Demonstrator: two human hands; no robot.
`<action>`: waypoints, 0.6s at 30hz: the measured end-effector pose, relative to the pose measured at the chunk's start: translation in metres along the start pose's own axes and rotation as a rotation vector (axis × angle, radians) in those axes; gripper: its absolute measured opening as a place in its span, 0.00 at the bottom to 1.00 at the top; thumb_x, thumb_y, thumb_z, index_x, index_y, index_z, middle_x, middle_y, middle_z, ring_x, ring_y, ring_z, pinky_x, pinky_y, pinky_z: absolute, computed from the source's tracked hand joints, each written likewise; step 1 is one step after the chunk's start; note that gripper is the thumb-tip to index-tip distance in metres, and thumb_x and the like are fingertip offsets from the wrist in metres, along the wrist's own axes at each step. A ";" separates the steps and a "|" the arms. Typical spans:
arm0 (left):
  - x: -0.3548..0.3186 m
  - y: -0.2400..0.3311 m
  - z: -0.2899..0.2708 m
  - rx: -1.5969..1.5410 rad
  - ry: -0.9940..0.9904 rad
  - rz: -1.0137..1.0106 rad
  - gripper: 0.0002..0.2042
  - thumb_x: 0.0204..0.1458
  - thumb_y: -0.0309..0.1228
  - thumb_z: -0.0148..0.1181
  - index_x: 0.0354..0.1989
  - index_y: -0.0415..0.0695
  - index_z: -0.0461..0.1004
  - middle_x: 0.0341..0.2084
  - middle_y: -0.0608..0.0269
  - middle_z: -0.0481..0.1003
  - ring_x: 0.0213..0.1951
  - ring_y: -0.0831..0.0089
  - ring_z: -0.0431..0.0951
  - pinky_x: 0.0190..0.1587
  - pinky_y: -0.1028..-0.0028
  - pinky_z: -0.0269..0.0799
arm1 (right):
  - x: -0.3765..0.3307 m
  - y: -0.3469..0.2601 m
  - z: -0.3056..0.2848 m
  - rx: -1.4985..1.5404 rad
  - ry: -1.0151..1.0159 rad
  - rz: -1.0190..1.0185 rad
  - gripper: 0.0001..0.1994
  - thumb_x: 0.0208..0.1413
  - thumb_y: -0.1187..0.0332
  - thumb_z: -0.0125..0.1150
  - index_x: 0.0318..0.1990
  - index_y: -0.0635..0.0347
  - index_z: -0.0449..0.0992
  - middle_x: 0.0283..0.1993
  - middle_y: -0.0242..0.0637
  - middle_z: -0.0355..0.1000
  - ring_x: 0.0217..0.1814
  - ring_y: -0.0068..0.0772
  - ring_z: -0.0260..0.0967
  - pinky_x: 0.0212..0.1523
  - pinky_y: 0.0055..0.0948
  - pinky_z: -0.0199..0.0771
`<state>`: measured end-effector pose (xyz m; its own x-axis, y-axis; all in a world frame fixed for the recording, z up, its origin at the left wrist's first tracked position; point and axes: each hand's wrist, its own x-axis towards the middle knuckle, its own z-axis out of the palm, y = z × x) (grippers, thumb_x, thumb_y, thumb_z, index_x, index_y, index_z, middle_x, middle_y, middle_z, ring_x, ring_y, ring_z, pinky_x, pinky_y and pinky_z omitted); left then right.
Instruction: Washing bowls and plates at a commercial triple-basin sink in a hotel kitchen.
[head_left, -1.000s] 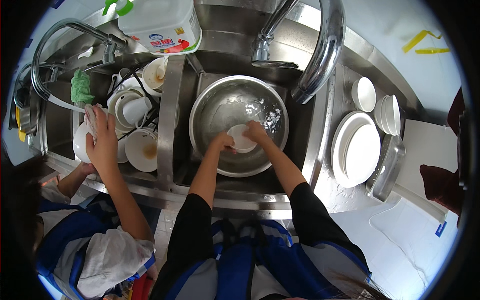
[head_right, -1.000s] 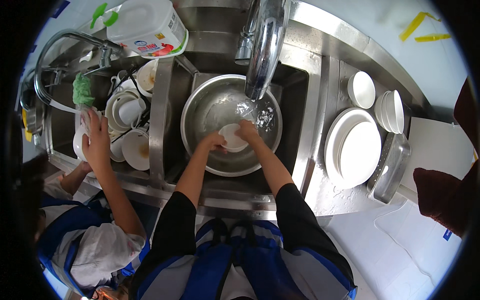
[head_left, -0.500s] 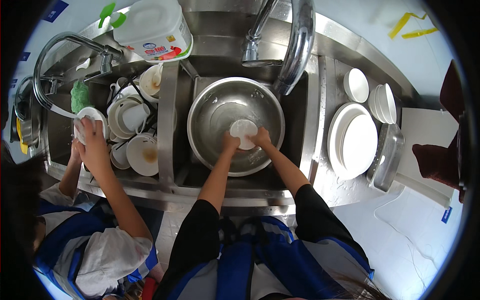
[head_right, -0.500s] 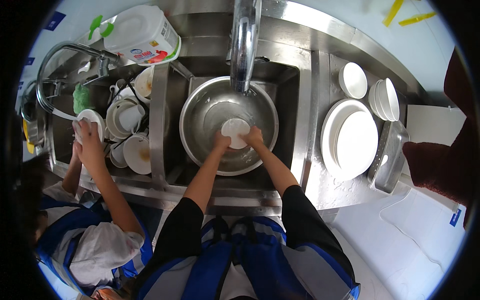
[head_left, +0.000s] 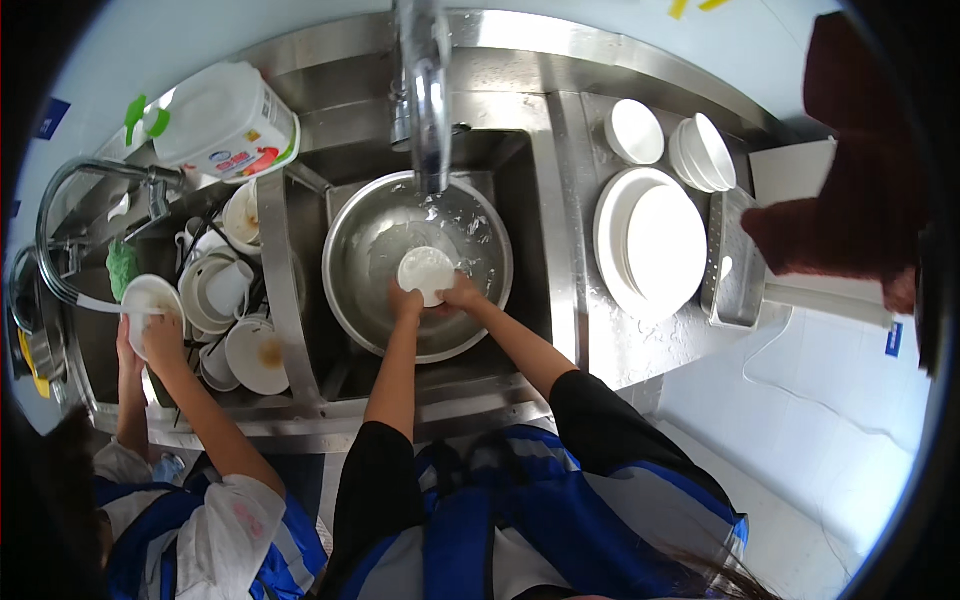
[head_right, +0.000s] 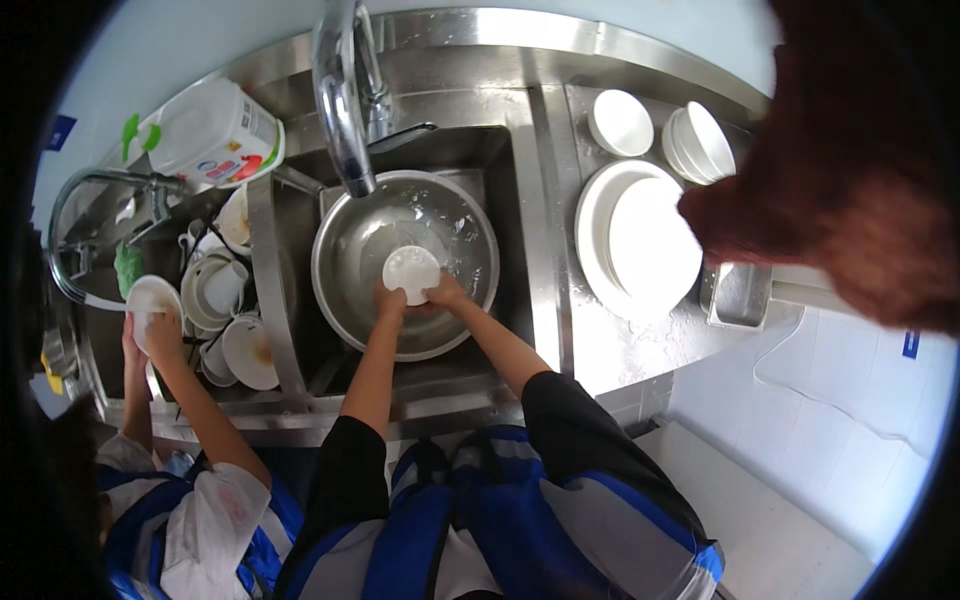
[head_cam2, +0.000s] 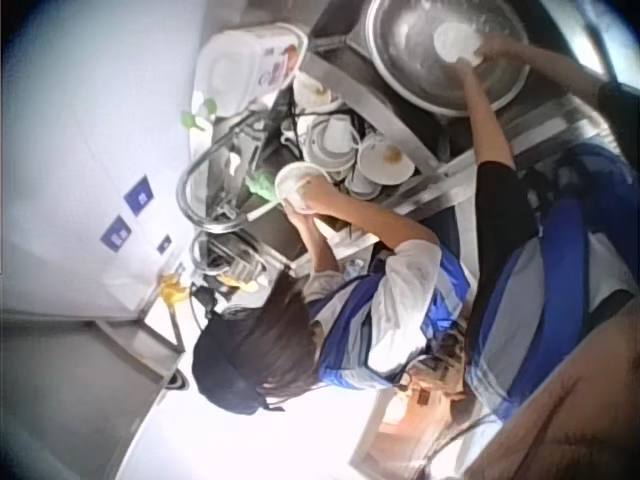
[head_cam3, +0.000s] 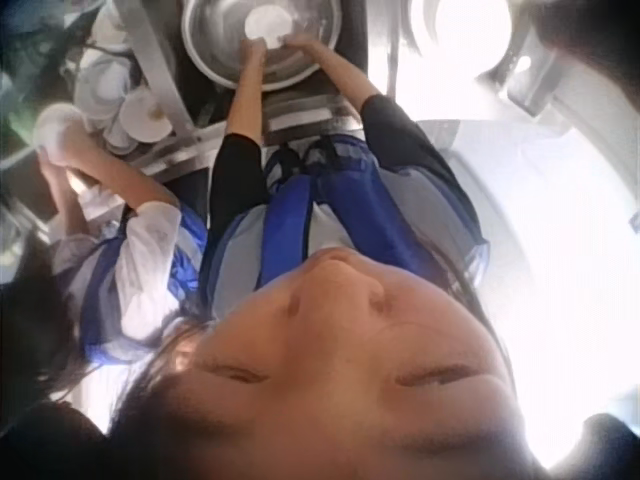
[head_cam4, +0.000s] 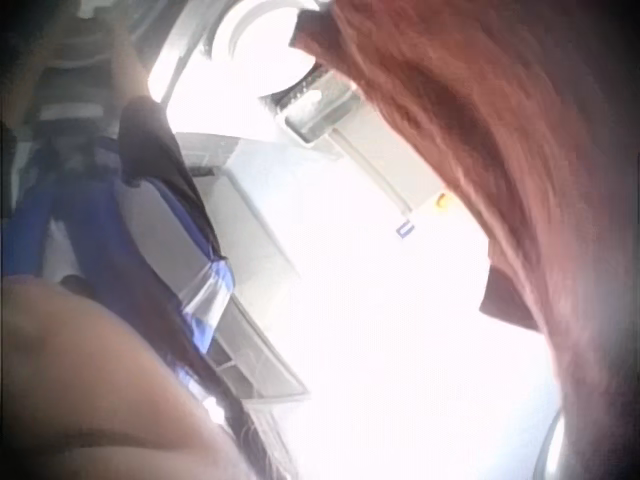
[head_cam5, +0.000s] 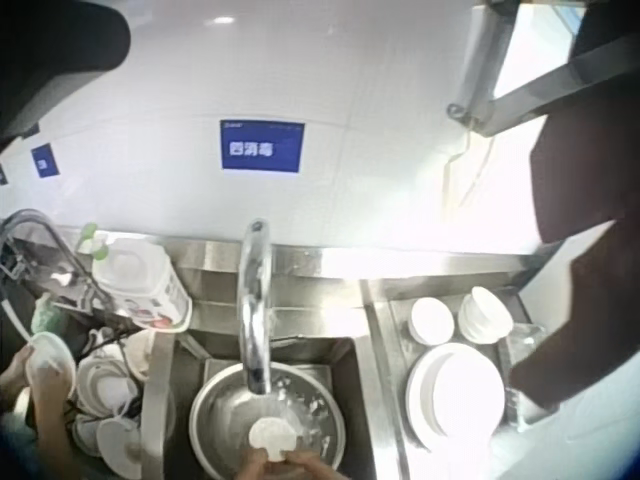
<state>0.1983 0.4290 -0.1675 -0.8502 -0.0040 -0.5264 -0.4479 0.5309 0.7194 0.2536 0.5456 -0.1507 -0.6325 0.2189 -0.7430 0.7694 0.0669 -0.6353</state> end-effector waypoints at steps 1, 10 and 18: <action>-0.002 0.006 -0.003 0.084 0.046 0.131 0.27 0.32 0.16 0.48 0.49 0.37 0.63 0.41 0.43 0.70 0.45 0.49 0.71 0.47 0.63 0.66 | -0.001 -0.003 -0.005 -0.073 0.051 -0.048 0.21 0.45 0.69 0.54 0.49 0.66 0.65 0.34 0.54 0.72 0.39 0.52 0.71 0.41 0.39 0.71; -0.046 0.073 -0.052 0.640 0.120 0.700 0.28 0.43 0.16 0.51 0.56 0.43 0.58 0.48 0.51 0.63 0.46 0.51 0.69 0.44 0.62 0.71 | -0.055 -0.051 -0.022 -0.607 0.310 -0.342 0.19 0.49 0.70 0.50 0.51 0.56 0.61 0.37 0.52 0.70 0.41 0.53 0.69 0.41 0.45 0.71; -0.074 0.096 -0.087 0.693 0.211 1.266 0.25 0.41 0.16 0.50 0.53 0.44 0.65 0.48 0.55 0.64 0.49 0.55 0.68 0.43 0.64 0.72 | -0.093 -0.087 -0.039 -0.818 0.463 -0.823 0.24 0.44 0.75 0.53 0.52 0.64 0.59 0.35 0.49 0.69 0.35 0.49 0.72 0.32 0.39 0.74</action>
<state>0.1936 0.4068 -0.0200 -0.6175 0.6778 0.3991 0.7846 0.5668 0.2512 0.2484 0.5571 -0.0181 -0.9889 0.1353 0.0616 0.0953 0.8952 -0.4353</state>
